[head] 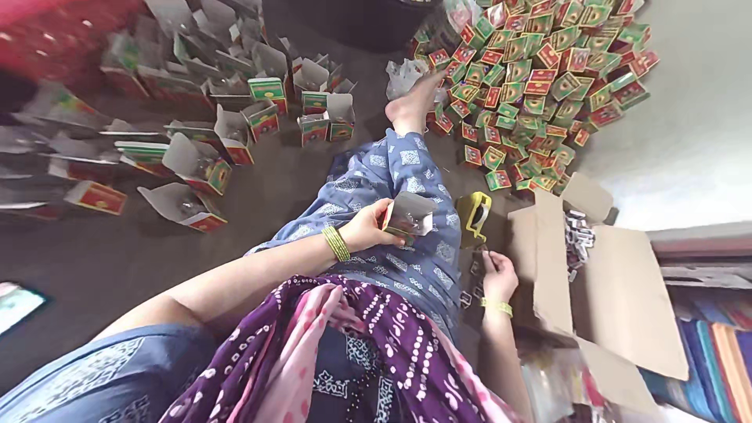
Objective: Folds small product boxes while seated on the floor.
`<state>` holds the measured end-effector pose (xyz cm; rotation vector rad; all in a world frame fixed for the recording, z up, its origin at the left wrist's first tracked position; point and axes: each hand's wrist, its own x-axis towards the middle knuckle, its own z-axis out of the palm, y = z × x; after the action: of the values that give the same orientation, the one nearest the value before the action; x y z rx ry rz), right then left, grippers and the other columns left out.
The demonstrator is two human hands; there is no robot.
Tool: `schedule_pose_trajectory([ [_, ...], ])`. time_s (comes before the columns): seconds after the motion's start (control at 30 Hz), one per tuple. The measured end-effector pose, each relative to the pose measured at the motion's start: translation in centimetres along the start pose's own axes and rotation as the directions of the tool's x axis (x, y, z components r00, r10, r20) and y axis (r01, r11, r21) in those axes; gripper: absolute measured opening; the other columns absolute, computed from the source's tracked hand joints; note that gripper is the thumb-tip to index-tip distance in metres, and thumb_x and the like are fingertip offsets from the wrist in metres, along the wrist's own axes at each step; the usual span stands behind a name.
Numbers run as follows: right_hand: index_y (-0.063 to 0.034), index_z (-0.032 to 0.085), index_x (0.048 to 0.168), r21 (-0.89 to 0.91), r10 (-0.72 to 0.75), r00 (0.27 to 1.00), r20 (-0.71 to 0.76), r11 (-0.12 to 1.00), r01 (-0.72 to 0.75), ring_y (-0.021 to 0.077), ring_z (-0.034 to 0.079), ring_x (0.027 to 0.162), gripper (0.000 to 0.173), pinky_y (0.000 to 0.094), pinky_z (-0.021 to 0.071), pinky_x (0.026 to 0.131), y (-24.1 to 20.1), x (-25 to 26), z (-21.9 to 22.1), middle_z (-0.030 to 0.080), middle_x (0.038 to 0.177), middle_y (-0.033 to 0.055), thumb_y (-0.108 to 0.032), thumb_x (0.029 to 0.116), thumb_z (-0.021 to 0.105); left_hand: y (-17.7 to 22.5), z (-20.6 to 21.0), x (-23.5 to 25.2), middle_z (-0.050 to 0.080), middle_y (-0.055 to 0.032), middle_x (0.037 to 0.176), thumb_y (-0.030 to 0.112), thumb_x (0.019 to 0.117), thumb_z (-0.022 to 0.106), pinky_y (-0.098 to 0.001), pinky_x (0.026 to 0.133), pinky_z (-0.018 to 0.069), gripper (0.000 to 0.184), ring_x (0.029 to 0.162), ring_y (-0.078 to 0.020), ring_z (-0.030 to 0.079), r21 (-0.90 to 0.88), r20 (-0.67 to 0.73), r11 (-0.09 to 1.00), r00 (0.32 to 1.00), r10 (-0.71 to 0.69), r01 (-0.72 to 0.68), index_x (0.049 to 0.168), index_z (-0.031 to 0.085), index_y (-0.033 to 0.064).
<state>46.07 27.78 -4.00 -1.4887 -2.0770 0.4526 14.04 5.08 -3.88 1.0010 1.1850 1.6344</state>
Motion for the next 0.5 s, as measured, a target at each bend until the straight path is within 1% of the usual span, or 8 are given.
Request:
schedule_pose_trajectory([
  [0.07, 0.0084, 0.059, 0.130, 0.394, 0.025, 0.999, -0.037, 0.919, -0.008, 0.0198, 0.073, 0.089, 0.043, 0.0351, 0.0639, 0.080, -5.6, -0.5, -0.8, 0.068, 0.109, 0.0193, -0.011, 0.0942, 0.072, -0.2, 0.1, 0.1, 0.071, -0.0079, 0.121, 0.005, 0.0697, 0.092, -0.0376, 0.102, 0.0572, 0.074, 0.114, -0.0167, 0.068, 0.004, -0.004, 1.000, 1.000, 0.007, -0.007, 0.134, 0.055, 0.0021],
  [0.1, 0.0077, 0.054, 0.135, 0.561, 0.025, 1.000, -0.005, 0.827, -0.018, 0.0194, 0.073, 0.083, 0.045, 0.0347, 0.0655, 0.073, -8.8, -1.2, -1.4, 0.066, 0.106, 0.0167, -0.008, 0.0954, 0.069, -0.3, 0.1, 0.1, 0.070, -0.0077, 0.122, 0.006, 0.0702, 0.092, -0.0376, 0.102, 0.0572, 0.074, 0.114, -0.0165, 0.068, 0.006, -0.002, 1.000, 1.000, 0.003, -0.003, 0.135, 0.055, 0.0025],
  [0.17, 0.0050, 0.051, 0.133, 0.747, -0.112, 0.992, 0.055, 0.664, 0.034, 0.0194, 0.073, 0.077, 0.041, 0.0351, 0.0650, 0.063, -14.1, -2.7, -2.5, 0.068, 0.098, 0.0103, -0.005, 0.0968, 0.065, -0.3, 0.1, 0.1, 0.071, -0.0074, 0.121, 0.006, 0.0709, 0.091, -0.0371, 0.102, 0.0573, 0.074, 0.113, -0.0159, 0.068, 0.011, 0.000, 1.000, 1.000, 0.002, -0.002, 0.135, 0.054, 0.0023],
  [0.2, 0.0044, 0.051, 0.131, 0.771, -0.228, 0.971, 0.071, 0.631, 0.091, 0.0183, 0.072, 0.075, 0.038, 0.0336, 0.0637, 0.060, -16.1, -3.7, -2.8, 0.069, 0.095, 0.0081, -0.005, 0.0968, 0.065, -0.2, 0.2, 0.1, 0.071, -0.0076, 0.121, 0.006, 0.0709, 0.091, -0.0368, 0.101, 0.0574, 0.075, 0.113, -0.0158, 0.069, 0.008, -0.001, 1.000, 1.000, -0.002, 0.002, 0.135, 0.053, 0.0017],
  [0.27, 0.0065, 0.056, 0.127, 0.723, -0.459, 0.887, 0.054, 0.630, 0.282, 0.0127, 0.068, 0.069, 0.036, 0.0280, 0.0596, 0.054, -19.1, -5.4, -2.6, 0.070, 0.090, 0.0052, -0.003, 0.0944, 0.068, -0.1, 0.2, -0.1, 0.071, -0.0075, 0.120, 0.005, 0.0703, 0.091, -0.0356, 0.100, 0.0582, 0.077, 0.111, -0.0151, 0.069, 0.015, -0.009, 1.000, 1.000, -0.015, 0.015, 0.136, 0.052, 0.0012],
  [0.33, 0.0081, 0.064, 0.119, 0.604, -0.622, 0.783, 0.006, 0.626, 0.493, 0.0088, 0.067, 0.070, 0.032, 0.0247, 0.0586, 0.056, -21.1, -6.9, -1.2, 0.071, 0.089, 0.0059, -0.004, 0.0908, 0.072, -0.2, 0.2, -0.1, 0.071, -0.0071, 0.120, 0.005, 0.0701, 0.092, -0.0348, 0.100, 0.0583, 0.077, 0.111, -0.0142, 0.069, 0.039, -0.007, 0.999, 1.000, -0.018, 0.018, 0.136, 0.053, 0.0015],
  [0.4, 0.0051, 0.070, 0.112, 0.447, -0.711, 0.703, -0.036, 0.617, 0.647, 0.0069, 0.069, 0.075, 0.026, 0.0222, 0.0597, 0.062, -22.2, -7.6, 0.5, 0.073, 0.091, 0.0072, -0.008, 0.0906, 0.073, -0.3, 0.1, -0.2, 0.071, -0.0065, 0.119, 0.008, 0.0712, 0.091, -0.0335, 0.099, 0.0582, 0.076, 0.110, -0.0123, 0.069, 0.072, 0.004, 0.997, 1.000, 0.007, -0.007, 0.136, 0.053, 0.0014],
  [0.5, -0.0018, 0.076, 0.109, 0.257, -0.757, 0.651, -0.058, 0.619, 0.742, 0.0093, 0.070, 0.082, 0.018, 0.0221, 0.0596, 0.069, -22.9, -7.8, 2.1, 0.074, 0.096, 0.0089, -0.011, 0.0945, 0.069, -0.3, 0.1, -0.3, 0.071, -0.0061, 0.116, 0.011, 0.0724, 0.089, -0.0316, 0.097, 0.0582, 0.071, 0.107, -0.0104, 0.069, 0.098, 0.010, 0.995, 1.000, 0.024, -0.025, 0.134, 0.055, 0.0011],
])
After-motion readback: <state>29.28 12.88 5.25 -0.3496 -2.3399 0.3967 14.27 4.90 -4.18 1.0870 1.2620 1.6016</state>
